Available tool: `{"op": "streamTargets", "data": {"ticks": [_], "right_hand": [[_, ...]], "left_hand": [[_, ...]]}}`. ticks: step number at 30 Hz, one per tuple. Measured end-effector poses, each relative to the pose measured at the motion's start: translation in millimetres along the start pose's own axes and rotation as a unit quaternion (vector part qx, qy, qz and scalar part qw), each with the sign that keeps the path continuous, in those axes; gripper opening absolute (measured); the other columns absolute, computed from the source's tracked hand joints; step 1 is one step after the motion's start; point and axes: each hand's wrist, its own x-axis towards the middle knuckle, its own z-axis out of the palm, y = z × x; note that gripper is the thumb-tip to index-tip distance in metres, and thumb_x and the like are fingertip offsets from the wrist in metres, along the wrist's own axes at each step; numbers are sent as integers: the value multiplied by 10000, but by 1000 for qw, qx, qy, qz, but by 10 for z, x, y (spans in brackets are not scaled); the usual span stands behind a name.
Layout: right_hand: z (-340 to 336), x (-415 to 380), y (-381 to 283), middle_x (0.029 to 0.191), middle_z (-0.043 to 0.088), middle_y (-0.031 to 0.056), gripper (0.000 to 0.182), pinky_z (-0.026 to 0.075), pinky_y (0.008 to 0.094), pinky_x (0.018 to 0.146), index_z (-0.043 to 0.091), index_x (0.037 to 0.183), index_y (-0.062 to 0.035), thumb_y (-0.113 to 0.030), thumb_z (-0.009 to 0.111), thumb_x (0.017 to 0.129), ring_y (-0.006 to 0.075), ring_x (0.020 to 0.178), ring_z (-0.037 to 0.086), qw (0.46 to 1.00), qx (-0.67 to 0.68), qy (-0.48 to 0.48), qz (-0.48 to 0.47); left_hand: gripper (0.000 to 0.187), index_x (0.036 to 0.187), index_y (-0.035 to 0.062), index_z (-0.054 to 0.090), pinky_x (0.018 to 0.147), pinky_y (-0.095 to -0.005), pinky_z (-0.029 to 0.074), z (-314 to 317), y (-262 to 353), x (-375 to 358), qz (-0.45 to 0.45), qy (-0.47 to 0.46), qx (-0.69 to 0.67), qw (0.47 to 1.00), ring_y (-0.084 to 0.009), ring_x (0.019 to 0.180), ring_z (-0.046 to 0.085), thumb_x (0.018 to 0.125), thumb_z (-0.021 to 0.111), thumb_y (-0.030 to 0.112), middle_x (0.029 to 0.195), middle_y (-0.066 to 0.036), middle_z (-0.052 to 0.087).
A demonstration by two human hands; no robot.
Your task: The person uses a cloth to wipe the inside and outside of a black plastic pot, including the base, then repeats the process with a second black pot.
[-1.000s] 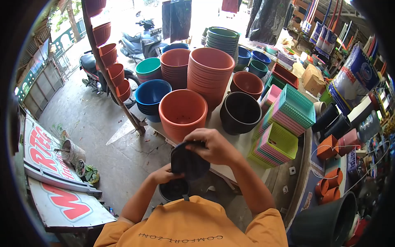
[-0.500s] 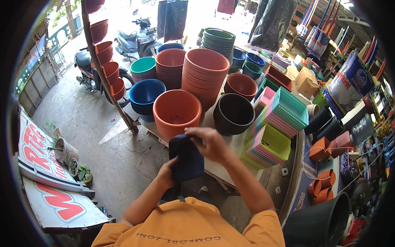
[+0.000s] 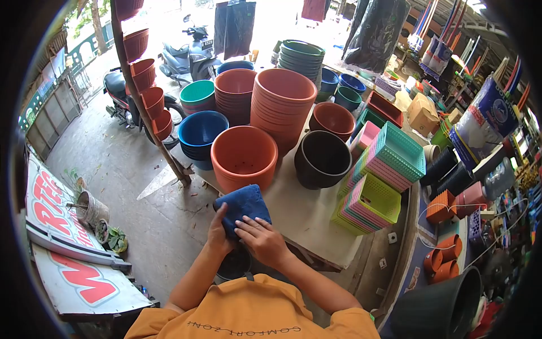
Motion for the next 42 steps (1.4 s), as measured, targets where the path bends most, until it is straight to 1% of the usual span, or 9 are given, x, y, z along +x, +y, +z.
{"op": "streamTargets", "data": {"ticks": [14,17,19,20,23,29,33,36,42], "right_hand": [[158,-184,-26,1345,575,109,326,359,408,1082,623,1174,-98,-119,649,850,261,1268,525,999,0,41,26],[498,-369,-155,1360,532,116,485,355,402,1073,514,1291,-78,-234,692,867,268,1224,520,947,140,231,176],[666,-376,-206,1286,548,103,679,379,361,1020,392,1360,-43,-373,722,868,269,1179,526,662,577,199,436],[669,-391,-110,1293,535,57,724,374,341,1024,343,1383,-47,-384,728,870,205,1198,504,495,759,137,400],[984,-408,86,1273,564,56,593,421,339,1006,422,1352,-74,-291,722,889,176,1161,538,451,816,146,331],[726,-99,-13,1090,660,35,248,530,344,884,589,1178,-80,-162,635,948,173,980,633,461,696,320,448],[742,-190,61,1081,661,40,296,528,354,890,588,1170,-65,-208,672,925,177,991,631,479,681,315,455],[586,-220,95,1078,663,54,337,544,360,869,599,1164,-67,-267,689,908,197,972,644,451,722,235,469],[705,-418,225,1098,652,64,467,510,319,892,581,1204,-38,-339,723,877,162,1003,610,570,632,91,516]], "left_hand": [[406,1298,32,472,949,-419,507,-321,-11,51,34,79,10,996,-264,1062,637,1017,483,325,1208,-122,625],[404,1279,27,477,884,-391,546,-235,3,15,90,126,33,987,-254,1013,658,1010,513,326,1181,-111,631],[427,1270,14,479,848,-373,564,-125,-35,-43,125,157,48,978,-245,987,666,1008,512,349,1165,-116,632],[427,1270,14,479,848,-373,564,-122,-82,-46,124,157,49,979,-245,987,666,1008,512,349,1165,-116,632],[488,1254,-4,483,847,-366,560,-188,-287,-91,147,163,118,968,-232,985,661,990,532,403,1148,-125,633],[623,1267,-26,497,899,-370,523,-424,-579,-138,158,256,144,943,-214,1022,632,955,545,511,1187,-121,614],[576,1254,-31,496,914,-351,501,-518,-521,-237,135,237,193,943,-212,1054,610,957,579,455,1166,-127,612],[529,1310,-5,498,973,-334,436,-847,-256,-212,78,147,183,969,-185,1133,540,947,608,363,1164,-86,607],[501,1249,-24,554,937,-315,465,-793,-106,-49,-18,67,424,903,-175,1069,574,936,641,357,1173,-103,626]]}}
